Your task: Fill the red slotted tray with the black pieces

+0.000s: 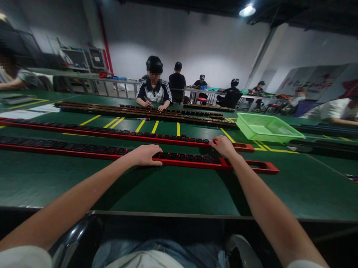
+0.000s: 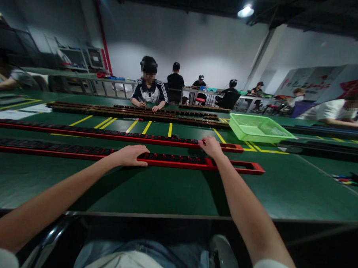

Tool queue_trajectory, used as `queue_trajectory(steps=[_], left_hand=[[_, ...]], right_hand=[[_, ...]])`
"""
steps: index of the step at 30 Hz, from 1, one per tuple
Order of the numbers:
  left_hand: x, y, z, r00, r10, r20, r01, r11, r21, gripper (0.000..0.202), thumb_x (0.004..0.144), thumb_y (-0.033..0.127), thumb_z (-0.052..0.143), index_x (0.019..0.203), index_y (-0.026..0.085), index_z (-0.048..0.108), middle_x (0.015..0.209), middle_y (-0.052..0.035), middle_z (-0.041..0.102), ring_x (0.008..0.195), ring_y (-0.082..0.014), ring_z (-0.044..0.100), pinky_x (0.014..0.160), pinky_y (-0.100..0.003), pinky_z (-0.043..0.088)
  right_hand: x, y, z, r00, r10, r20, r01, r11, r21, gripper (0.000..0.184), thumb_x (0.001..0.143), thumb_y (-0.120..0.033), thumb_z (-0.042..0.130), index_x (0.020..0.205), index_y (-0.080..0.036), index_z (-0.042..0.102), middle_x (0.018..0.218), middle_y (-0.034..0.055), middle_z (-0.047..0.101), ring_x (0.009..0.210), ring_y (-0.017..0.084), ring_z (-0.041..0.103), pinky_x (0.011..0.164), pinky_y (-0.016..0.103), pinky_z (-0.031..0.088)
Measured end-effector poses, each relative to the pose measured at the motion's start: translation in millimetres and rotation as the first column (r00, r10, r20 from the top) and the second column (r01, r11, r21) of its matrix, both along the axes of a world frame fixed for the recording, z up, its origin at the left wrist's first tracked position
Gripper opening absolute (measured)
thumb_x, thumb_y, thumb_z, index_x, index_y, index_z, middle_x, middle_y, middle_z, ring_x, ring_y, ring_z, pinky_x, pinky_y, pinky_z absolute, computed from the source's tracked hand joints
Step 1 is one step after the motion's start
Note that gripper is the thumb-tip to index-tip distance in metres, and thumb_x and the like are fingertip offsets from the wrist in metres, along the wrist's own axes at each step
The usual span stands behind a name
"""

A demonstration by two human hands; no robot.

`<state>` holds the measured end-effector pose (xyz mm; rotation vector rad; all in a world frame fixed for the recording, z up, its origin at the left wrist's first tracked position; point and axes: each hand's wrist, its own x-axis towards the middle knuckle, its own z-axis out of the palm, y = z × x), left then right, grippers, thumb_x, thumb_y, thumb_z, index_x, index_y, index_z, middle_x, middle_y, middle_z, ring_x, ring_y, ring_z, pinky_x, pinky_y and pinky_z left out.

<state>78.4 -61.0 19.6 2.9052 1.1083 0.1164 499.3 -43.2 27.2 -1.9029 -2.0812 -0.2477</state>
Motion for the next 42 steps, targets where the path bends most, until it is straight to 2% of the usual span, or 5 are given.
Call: queue_trajectory(steps=[4, 8, 15, 34, 42], left_hand=[[0, 1, -1.0, 1.000, 0.002, 0.009, -0.002, 1.000, 0.001, 0.063, 0.085, 0.065, 0.055, 0.129, 0.020, 0.057, 0.130, -0.0104, 0.061, 0.117, -0.0266, 0.058, 0.091, -0.033, 0.047], [-1, -1, -0.6, 1.000, 0.005, 0.005, -0.005, 1.000, -0.005, 0.061, 0.086, 0.065, 0.054, 0.127, 0.019, 0.058, 0.125, -0.0103, 0.062, 0.114, -0.0264, 0.060, 0.088, -0.032, 0.048], [-1, -1, 0.1, 1.000, 0.005, 0.001, -0.005, 1.000, 0.005, 0.059, 0.087, 0.063, 0.054, 0.126, 0.019, 0.058, 0.124, -0.0096, 0.063, 0.111, -0.0254, 0.060, 0.085, -0.031, 0.047], [7, 9, -13.6, 0.995, 0.087, 0.058, -0.098, 0.968, 0.232, 0.057, 0.094, 0.060, 0.048, 0.129, 0.016, 0.056, 0.123, -0.0122, 0.064, 0.113, -0.0279, 0.059, 0.090, -0.035, 0.045], [-1, 12, -10.6, 0.991, 0.100, 0.091, -0.109, 0.990, 0.095, 0.057, 0.093, 0.059, 0.049, 0.134, 0.019, 0.054, 0.126, -0.0104, 0.062, 0.115, -0.0262, 0.057, 0.095, -0.035, 0.045]], right_hand=[[-15, -8, 14.4, 0.980, 0.099, -0.173, -0.130, 0.976, -0.177, 0.031, 0.088, -0.042, 0.057, 0.090, -0.016, 0.073, 0.089, 0.0097, 0.071, 0.079, 0.022, 0.061, 0.075, 0.032, 0.046], [-19, -19, 22.5, 0.898, 0.195, -0.394, -0.398, 0.740, -0.542, 0.035, 0.078, -0.050, 0.064, 0.087, -0.017, 0.073, 0.082, 0.0053, 0.070, 0.072, 0.019, 0.059, 0.067, 0.030, 0.044], [-6, -30, 33.9, 0.834, 0.137, -0.534, -0.495, 0.614, -0.615, 0.049, 0.065, -0.055, 0.075, 0.097, -0.018, 0.076, 0.096, 0.0062, 0.072, 0.088, 0.022, 0.061, 0.081, 0.032, 0.045], [-1, -12, 20.2, 0.867, 0.217, -0.449, -0.432, 0.777, -0.458, 0.048, 0.074, -0.057, 0.067, 0.099, -0.017, 0.077, 0.099, 0.0078, 0.073, 0.091, 0.024, 0.064, 0.088, 0.034, 0.047], [-4, -10, 10.7, 0.844, 0.214, -0.491, -0.455, 0.771, -0.446, 0.047, 0.080, -0.059, 0.059, 0.092, -0.016, 0.072, 0.093, 0.0064, 0.070, 0.085, 0.021, 0.062, 0.085, 0.035, 0.047]])
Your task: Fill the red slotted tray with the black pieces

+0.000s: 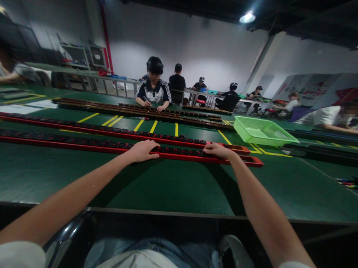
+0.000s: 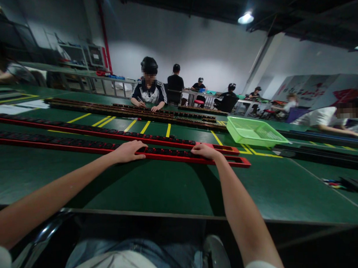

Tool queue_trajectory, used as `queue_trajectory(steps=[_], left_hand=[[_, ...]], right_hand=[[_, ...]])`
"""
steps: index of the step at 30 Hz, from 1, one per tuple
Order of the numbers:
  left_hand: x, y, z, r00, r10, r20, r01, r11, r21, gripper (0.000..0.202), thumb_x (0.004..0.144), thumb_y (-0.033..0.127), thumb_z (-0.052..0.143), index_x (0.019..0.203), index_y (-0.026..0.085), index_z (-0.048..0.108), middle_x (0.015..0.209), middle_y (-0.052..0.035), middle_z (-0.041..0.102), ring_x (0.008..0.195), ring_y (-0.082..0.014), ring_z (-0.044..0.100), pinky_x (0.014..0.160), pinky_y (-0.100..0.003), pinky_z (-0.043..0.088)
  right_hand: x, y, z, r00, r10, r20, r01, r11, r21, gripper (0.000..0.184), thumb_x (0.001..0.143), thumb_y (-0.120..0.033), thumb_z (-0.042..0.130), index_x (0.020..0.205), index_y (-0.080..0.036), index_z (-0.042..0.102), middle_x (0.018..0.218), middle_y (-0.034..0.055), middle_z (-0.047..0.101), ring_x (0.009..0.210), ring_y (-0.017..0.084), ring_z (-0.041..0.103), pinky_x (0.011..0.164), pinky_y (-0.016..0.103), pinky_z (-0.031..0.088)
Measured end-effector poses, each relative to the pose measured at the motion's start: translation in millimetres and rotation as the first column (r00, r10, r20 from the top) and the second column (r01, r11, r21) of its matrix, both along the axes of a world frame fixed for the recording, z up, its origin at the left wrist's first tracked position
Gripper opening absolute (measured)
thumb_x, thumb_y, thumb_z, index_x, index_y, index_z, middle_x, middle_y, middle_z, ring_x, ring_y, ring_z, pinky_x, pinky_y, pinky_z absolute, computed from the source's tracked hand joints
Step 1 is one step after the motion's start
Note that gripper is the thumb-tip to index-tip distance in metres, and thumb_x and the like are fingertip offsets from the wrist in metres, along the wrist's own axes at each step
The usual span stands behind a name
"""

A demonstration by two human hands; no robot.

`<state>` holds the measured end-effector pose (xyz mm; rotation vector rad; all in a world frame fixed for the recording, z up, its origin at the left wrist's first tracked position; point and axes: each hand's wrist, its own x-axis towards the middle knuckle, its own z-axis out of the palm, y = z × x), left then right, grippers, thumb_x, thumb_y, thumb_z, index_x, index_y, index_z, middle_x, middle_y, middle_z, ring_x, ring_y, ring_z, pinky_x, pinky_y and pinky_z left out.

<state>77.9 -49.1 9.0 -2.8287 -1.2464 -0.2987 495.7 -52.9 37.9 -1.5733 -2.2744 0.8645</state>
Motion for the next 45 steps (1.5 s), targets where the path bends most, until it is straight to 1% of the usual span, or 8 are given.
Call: queue_trajectory(steps=[3, 11, 16, 21, 25, 29, 34, 45], left_hand=[[-1, 1, 0.6, 1.000, 0.000, 0.005, 0.000, 1.000, 0.000, 0.058, 0.092, 0.058, 0.049, 0.134, 0.019, 0.054, 0.125, -0.0107, 0.063, 0.114, -0.0267, 0.058, 0.094, -0.036, 0.045], [-2, 0, -1.2, 1.000, -0.003, 0.019, 0.003, 1.000, -0.012, 0.060, 0.092, 0.060, 0.048, 0.135, 0.020, 0.054, 0.126, -0.0105, 0.063, 0.115, -0.0269, 0.058, 0.094, -0.036, 0.045], [-2, 0, -0.2, 1.000, -0.002, 0.018, 0.002, 1.000, -0.015, 0.058, 0.092, 0.059, 0.049, 0.135, 0.021, 0.053, 0.126, -0.0103, 0.063, 0.115, -0.0264, 0.058, 0.095, -0.035, 0.045], [-1, -1, 0.1, 1.000, -0.008, 0.020, 0.008, 1.000, -0.013, 0.058, 0.092, 0.058, 0.050, 0.135, 0.020, 0.053, 0.128, -0.0106, 0.062, 0.115, -0.0265, 0.058, 0.095, -0.035, 0.045], [-1, 0, -0.7, 1.000, -0.001, 0.016, 0.001, 1.000, -0.019, 0.059, 0.092, 0.059, 0.050, 0.135, 0.020, 0.053, 0.127, -0.0104, 0.062, 0.114, -0.0267, 0.058, 0.094, -0.035, 0.045], [-1, 2, -2.3, 1.000, 0.003, 0.013, -0.003, 1.000, -0.012, 0.059, 0.092, 0.059, 0.050, 0.136, 0.020, 0.054, 0.126, -0.0105, 0.063, 0.114, -0.0272, 0.058, 0.095, -0.036, 0.045], [-1, 3, -3.7, 1.000, -0.006, 0.023, 0.006, 1.000, -0.007, 0.059, 0.091, 0.059, 0.050, 0.135, 0.021, 0.054, 0.125, -0.0098, 0.063, 0.113, -0.0270, 0.059, 0.095, -0.036, 0.044], [-1, 3, -2.9, 1.000, 0.003, 0.017, -0.003, 1.000, -0.013, 0.059, 0.091, 0.059, 0.051, 0.136, 0.022, 0.053, 0.125, -0.0095, 0.063, 0.113, -0.0269, 0.059, 0.094, -0.035, 0.044]], right_hand=[[-2, 0, -0.8, 1.000, 0.005, 0.004, -0.005, 1.000, 0.001, 0.044, 0.081, -0.058, 0.060, 0.092, -0.017, 0.071, 0.093, 0.0058, 0.070, 0.085, 0.021, 0.062, 0.085, 0.035, 0.047], [-13, 1, -5.9, 0.991, -0.061, 0.118, 0.053, 0.996, 0.069, 0.046, 0.087, -0.061, 0.052, 0.092, -0.018, 0.068, 0.092, 0.0076, 0.068, 0.082, 0.022, 0.061, 0.080, 0.035, 0.046], [-14, 3, -9.9, 0.987, -0.063, 0.148, 0.047, 0.993, 0.106, 0.051, 0.090, -0.065, 0.044, 0.085, -0.019, 0.065, 0.084, 0.0065, 0.065, 0.078, 0.022, 0.060, 0.075, 0.034, 0.045], [-20, 3, -11.9, 0.974, -0.170, 0.149, 0.152, 0.980, 0.125, 0.048, 0.094, -0.058, 0.039, 0.082, -0.018, 0.062, 0.088, 0.0096, 0.067, 0.081, 0.024, 0.061, 0.076, 0.033, 0.045], [-25, 2, -11.7, 0.969, -0.144, 0.201, 0.109, 0.979, 0.174, 0.044, 0.098, -0.051, 0.037, 0.078, -0.018, 0.059, 0.087, 0.0096, 0.067, 0.080, 0.022, 0.061, 0.077, 0.030, 0.044], [-27, 1, -11.4, 0.957, -0.186, 0.222, 0.143, 0.970, 0.198, 0.043, 0.099, -0.045, 0.037, 0.074, -0.017, 0.056, 0.085, 0.0097, 0.067, 0.076, 0.019, 0.060, 0.072, 0.027, 0.042], [-29, 0, -10.7, 0.959, -0.186, 0.215, 0.145, 0.970, 0.194, 0.045, 0.100, -0.046, 0.036, 0.069, -0.018, 0.053, 0.077, 0.0072, 0.064, 0.068, 0.018, 0.057, 0.066, 0.026, 0.040], [-26, 3, -14.3, 0.958, -0.196, 0.207, 0.156, 0.968, 0.198, 0.046, 0.100, -0.048, 0.037, 0.070, -0.017, 0.055, 0.077, 0.0069, 0.065, 0.070, 0.018, 0.058, 0.068, 0.026, 0.040]])
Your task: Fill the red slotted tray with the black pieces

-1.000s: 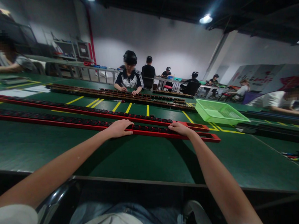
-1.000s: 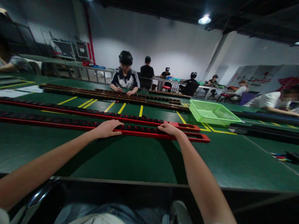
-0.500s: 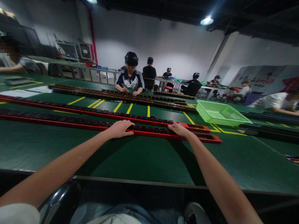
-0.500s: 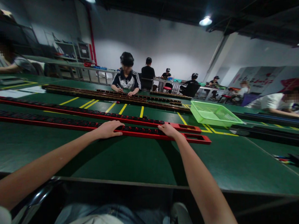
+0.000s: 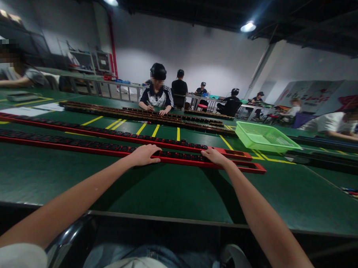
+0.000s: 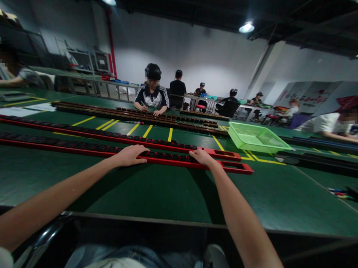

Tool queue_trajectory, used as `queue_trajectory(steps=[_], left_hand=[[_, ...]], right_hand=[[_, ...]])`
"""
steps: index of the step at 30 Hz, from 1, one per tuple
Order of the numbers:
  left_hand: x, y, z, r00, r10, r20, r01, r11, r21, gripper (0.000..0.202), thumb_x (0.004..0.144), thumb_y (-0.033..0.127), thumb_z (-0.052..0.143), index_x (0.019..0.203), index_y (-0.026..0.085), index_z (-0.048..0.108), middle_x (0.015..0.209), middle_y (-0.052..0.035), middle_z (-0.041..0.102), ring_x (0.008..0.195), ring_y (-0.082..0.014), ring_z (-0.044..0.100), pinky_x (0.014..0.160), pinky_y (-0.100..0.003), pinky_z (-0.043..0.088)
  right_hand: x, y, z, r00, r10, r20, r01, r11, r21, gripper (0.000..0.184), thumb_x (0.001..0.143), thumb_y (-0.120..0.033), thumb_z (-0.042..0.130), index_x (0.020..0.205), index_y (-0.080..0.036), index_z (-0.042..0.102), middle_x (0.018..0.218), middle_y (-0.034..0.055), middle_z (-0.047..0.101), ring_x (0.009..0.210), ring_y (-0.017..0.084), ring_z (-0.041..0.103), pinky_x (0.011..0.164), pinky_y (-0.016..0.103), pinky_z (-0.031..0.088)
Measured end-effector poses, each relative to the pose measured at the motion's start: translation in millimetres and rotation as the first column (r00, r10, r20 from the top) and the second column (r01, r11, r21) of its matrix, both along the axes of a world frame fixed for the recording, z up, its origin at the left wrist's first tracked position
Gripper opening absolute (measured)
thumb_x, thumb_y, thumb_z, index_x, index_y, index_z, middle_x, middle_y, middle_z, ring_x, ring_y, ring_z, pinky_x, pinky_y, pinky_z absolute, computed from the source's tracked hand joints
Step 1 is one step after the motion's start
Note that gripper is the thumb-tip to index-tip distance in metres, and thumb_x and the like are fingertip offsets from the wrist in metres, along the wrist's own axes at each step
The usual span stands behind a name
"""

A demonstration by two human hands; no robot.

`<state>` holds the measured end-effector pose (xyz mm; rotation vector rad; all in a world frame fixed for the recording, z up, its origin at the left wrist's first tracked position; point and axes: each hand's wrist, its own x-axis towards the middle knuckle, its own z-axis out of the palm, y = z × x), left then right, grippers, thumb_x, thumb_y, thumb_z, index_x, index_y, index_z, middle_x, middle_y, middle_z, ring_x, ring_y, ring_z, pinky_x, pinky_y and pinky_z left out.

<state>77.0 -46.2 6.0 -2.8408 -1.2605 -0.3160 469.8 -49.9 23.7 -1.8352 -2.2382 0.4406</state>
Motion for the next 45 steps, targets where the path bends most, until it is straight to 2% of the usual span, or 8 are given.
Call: queue_trajectory(steps=[9, 14, 19, 27, 36, 45], left_hand=[[0, 0, 0.3, 1.000, 0.004, 0.004, -0.004, 1.000, -0.001, 0.058, 0.091, 0.059, 0.051, 0.136, 0.022, 0.053, 0.126, -0.0099, 0.063, 0.113, -0.0271, 0.059, 0.094, -0.036, 0.044], [0, 0, -0.6, 1.000, -0.008, 0.005, 0.008, 1.000, 0.002, 0.057, 0.091, 0.059, 0.051, 0.135, 0.022, 0.053, 0.125, -0.0095, 0.063, 0.114, -0.0267, 0.059, 0.095, -0.035, 0.044], [0, -1, 0.7, 1.000, -0.008, 0.005, 0.008, 1.000, -0.004, 0.058, 0.092, 0.058, 0.050, 0.136, 0.020, 0.053, 0.127, -0.0105, 0.062, 0.114, -0.0270, 0.058, 0.095, -0.036, 0.044], [0, -1, 1.0, 1.000, -0.002, 0.001, 0.002, 1.000, -0.005, 0.058, 0.091, 0.059, 0.051, 0.136, 0.022, 0.053, 0.126, -0.0095, 0.063, 0.114, -0.0265, 0.059, 0.095, -0.035, 0.044], [-1, -1, 0.5, 1.000, -0.003, 0.010, 0.003, 1.000, -0.013, 0.058, 0.091, 0.059, 0.051, 0.136, 0.023, 0.053, 0.126, -0.0097, 0.063, 0.114, -0.0268, 0.058, 0.095, -0.035, 0.044], [1, -2, 1.6, 1.000, -0.012, -0.004, 0.012, 1.000, 0.013, 0.059, 0.092, 0.058, 0.049, 0.136, 0.019, 0.053, 0.125, -0.0107, 0.063, 0.114, -0.0274, 0.058, 0.095, -0.036, 0.044]], right_hand=[[-4, -4, 4.5, 1.000, 0.003, 0.021, -0.003, 1.000, -0.009, 0.046, 0.100, -0.046, 0.037, 0.071, -0.017, 0.057, 0.078, 0.0072, 0.065, 0.070, 0.018, 0.058, 0.068, 0.027, 0.041], [-5, -1, 4.2, 0.994, 0.044, 0.097, -0.045, 0.999, 0.015, 0.038, 0.102, -0.029, 0.034, 0.079, -0.016, 0.061, 0.087, 0.0090, 0.067, 0.078, 0.018, 0.061, 0.074, 0.024, 0.042], [-11, 0, 5.9, 0.978, 0.003, 0.209, -0.017, 0.998, 0.068, 0.032, 0.100, -0.019, 0.036, 0.091, -0.013, 0.066, 0.101, 0.0129, 0.069, 0.086, 0.018, 0.063, 0.076, 0.023, 0.042], [-16, -1, 8.3, 0.979, 0.010, 0.203, -0.021, 0.998, 0.056, 0.031, 0.099, -0.019, 0.038, 0.090, -0.013, 0.067, 0.103, 0.0130, 0.069, 0.089, 0.019, 0.064, 0.077, 0.024, 0.043], [-14, -3, 8.8, 0.994, 0.021, 0.108, -0.025, 0.999, 0.031, 0.031, 0.098, -0.020, 0.039, 0.086, -0.014, 0.067, 0.096, 0.0121, 0.069, 0.082, 0.019, 0.062, 0.076, 0.026, 0.044], [-13, 0, 6.2, 0.990, 0.041, 0.134, -0.047, 0.998, 0.042, 0.030, 0.099, -0.018, 0.037, 0.092, -0.014, 0.066, 0.100, 0.0120, 0.068, 0.085, 0.019, 0.061, 0.078, 0.027, 0.045]])
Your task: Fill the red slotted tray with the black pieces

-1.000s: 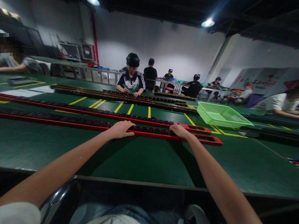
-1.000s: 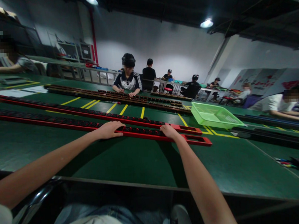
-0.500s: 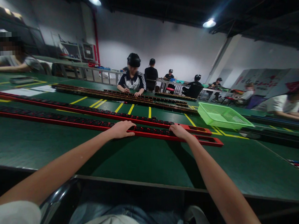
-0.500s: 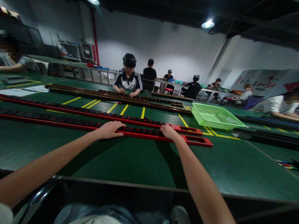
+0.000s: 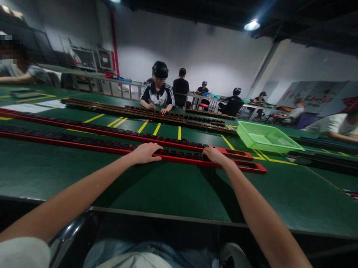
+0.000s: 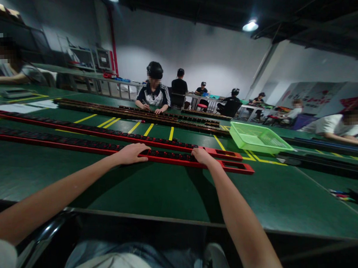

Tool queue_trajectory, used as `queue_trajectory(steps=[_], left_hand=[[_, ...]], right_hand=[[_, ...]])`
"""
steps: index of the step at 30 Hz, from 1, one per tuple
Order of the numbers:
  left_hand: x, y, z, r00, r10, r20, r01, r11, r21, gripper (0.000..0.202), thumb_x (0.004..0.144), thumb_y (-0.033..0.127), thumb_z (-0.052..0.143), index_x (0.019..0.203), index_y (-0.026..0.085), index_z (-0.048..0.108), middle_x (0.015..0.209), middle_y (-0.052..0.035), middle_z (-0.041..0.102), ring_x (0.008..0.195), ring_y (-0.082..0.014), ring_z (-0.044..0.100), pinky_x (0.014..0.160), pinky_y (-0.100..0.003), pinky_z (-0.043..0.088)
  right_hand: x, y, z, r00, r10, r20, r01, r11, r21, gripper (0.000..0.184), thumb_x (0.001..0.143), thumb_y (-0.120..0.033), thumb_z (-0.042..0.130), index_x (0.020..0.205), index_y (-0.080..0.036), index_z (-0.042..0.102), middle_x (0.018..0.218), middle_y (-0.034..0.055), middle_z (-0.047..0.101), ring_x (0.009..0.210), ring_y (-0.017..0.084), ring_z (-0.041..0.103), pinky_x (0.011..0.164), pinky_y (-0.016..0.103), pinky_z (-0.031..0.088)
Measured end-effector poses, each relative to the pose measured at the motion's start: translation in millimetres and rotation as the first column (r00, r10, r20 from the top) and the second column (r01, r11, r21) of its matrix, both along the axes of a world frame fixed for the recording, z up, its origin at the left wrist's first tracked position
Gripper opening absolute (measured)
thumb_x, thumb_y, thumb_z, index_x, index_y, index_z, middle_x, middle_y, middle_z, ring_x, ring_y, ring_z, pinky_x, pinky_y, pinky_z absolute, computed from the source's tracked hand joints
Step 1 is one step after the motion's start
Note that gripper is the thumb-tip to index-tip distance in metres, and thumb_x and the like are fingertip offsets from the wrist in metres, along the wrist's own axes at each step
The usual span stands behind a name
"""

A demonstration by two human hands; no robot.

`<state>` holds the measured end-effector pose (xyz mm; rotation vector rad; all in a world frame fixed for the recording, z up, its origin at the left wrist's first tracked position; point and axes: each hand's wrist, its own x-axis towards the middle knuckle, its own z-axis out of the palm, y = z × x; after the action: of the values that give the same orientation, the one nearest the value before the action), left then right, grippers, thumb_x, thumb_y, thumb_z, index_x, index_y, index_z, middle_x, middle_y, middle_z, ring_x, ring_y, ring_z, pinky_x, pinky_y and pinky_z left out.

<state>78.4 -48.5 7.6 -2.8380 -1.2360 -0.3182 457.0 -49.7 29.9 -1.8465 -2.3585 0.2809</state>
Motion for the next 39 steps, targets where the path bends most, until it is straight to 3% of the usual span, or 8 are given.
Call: queue_trajectory(steps=[6, 13, 19, 23, 39], left_hand=[[-0.8, 0.3, -0.6, 1.000, 0.004, 0.006, -0.004, 1.000, -0.011, 0.059, 0.092, 0.058, 0.049, 0.137, 0.020, 0.053, 0.128, -0.0105, 0.063, 0.114, -0.0270, 0.059, 0.095, -0.035, 0.043], [-1.2, 0.8, -2.2, 1.000, 0.008, 0.014, -0.008, 1.000, 0.003, 0.059, 0.091, 0.060, 0.050, 0.136, 0.021, 0.054, 0.126, -0.0103, 0.063, 0.114, -0.0274, 0.059, 0.095, -0.036, 0.044], [-2.1, 2.1, -2.6, 1.000, 0.021, 0.003, -0.021, 1.000, 0.006, 0.057, 0.091, 0.058, 0.052, 0.136, 0.022, 0.054, 0.130, -0.0109, 0.062, 0.117, -0.0275, 0.058, 0.098, -0.037, 0.043], [-3.3, 3.7, -3.6, 1.000, 0.018, 0.004, -0.018, 1.000, -0.002, 0.059, 0.091, 0.059, 0.051, 0.137, 0.022, 0.053, 0.129, -0.0107, 0.062, 0.116, -0.0271, 0.058, 0.097, -0.037, 0.044], [-2.2, 0.9, -0.3, 1.000, 0.019, 0.010, -0.018, 0.999, -0.027, 0.059, 0.090, 0.059, 0.051, 0.137, 0.022, 0.053, 0.127, -0.0099, 0.063, 0.115, -0.0276, 0.059, 0.095, -0.036, 0.044]], right_hand=[[-0.2, 0.6, 0.1, 0.997, 0.050, 0.060, -0.050, 0.999, 0.001, 0.028, 0.100, -0.020, 0.038, 0.098, -0.014, 0.066, 0.104, 0.0146, 0.068, 0.087, 0.021, 0.062, 0.079, 0.029, 0.046], [-1.8, 3.6, -1.7, 0.972, 0.154, 0.176, -0.158, 0.987, 0.008, 0.027, 0.091, -0.004, 0.045, 0.098, -0.015, 0.068, 0.113, 0.0154, 0.067, 0.099, 0.022, 0.064, 0.090, 0.029, 0.045], [0.4, -2.5, 0.2, 0.995, 0.080, 0.062, -0.083, 0.995, 0.055, 0.033, 0.100, -0.017, 0.034, 0.098, -0.015, 0.067, 0.106, 0.0136, 0.068, 0.094, 0.021, 0.064, 0.086, 0.029, 0.047], [2.0, -2.0, -1.5, 0.999, 0.045, 0.001, -0.045, 0.998, 0.036, 0.031, 0.101, -0.022, 0.036, 0.095, -0.016, 0.066, 0.104, 0.0118, 0.068, 0.092, 0.021, 0.064, 0.083, 0.028, 0.047], [-0.3, -2.9, 1.1, 0.999, 0.023, -0.046, -0.023, 1.000, -0.002, 0.030, 0.099, -0.020, 0.037, 0.092, -0.015, 0.066, 0.103, 0.0126, 0.068, 0.092, 0.021, 0.063, 0.084, 0.028, 0.047]])
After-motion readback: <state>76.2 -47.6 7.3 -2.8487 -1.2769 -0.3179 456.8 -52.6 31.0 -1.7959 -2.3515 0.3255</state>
